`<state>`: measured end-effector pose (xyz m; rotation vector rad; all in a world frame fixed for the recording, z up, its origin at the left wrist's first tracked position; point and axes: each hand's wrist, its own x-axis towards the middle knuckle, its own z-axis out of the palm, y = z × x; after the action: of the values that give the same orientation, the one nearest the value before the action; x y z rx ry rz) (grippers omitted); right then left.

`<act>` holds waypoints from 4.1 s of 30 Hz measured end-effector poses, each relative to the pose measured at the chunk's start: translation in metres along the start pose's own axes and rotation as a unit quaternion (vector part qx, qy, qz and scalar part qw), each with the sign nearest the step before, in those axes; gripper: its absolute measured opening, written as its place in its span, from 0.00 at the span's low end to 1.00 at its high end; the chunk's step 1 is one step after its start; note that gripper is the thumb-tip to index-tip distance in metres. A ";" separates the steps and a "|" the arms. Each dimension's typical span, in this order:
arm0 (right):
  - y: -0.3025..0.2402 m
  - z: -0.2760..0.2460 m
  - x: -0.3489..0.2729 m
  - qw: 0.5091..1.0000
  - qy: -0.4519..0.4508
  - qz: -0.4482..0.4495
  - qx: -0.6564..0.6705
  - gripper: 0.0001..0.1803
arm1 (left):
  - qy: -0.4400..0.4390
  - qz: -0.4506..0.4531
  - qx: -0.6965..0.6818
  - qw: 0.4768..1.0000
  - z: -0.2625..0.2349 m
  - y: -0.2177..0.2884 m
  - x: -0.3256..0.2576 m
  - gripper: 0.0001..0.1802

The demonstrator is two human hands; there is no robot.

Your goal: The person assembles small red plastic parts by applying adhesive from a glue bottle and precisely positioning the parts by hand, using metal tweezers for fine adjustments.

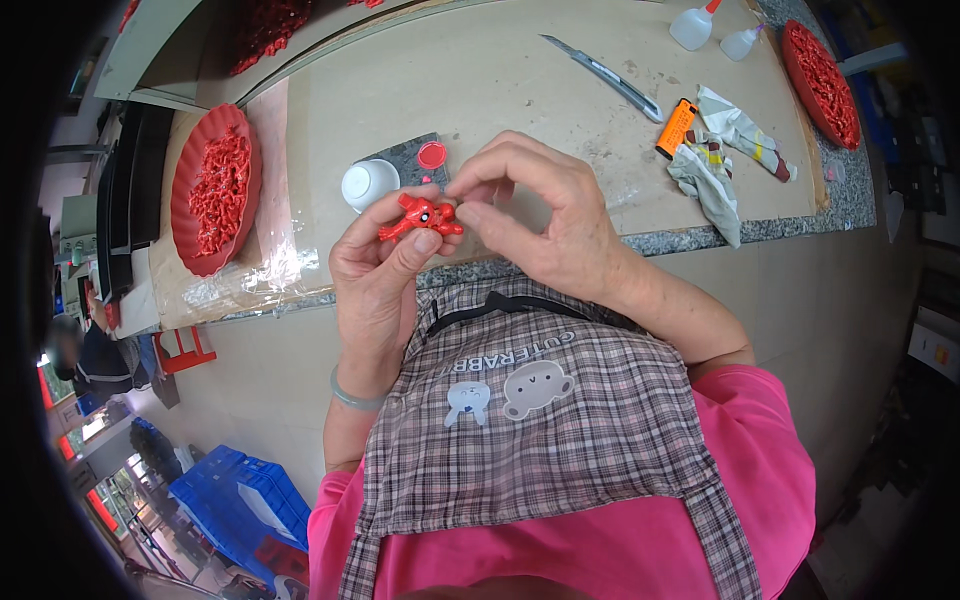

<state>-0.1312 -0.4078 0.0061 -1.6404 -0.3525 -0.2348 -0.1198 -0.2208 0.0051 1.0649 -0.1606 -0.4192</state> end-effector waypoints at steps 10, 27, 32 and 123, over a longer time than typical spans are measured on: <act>-0.007 0.000 0.002 0.989 0.002 -0.036 -0.146 0.09 | -0.001 0.089 0.162 0.983 0.006 0.002 0.001 0.17; 0.055 -0.100 0.045 0.776 0.054 -0.028 -0.628 0.11 | -0.016 -0.030 -0.044 0.998 -0.001 0.002 -0.001 0.16; 0.070 -0.102 0.049 0.767 0.023 0.105 -0.633 0.11 | -0.029 -0.058 -0.096 0.993 -0.004 0.005 0.001 0.20; 0.016 -0.023 0.001 0.946 -0.079 -0.226 -0.219 0.19 | 0.006 -0.001 -0.033 0.999 -0.001 -0.009 -0.005 0.17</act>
<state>-0.1230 -0.4320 -0.0062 -2.0063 -0.8500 -0.5591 -0.1265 -0.2213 -0.0033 1.0021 -0.1339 -0.4181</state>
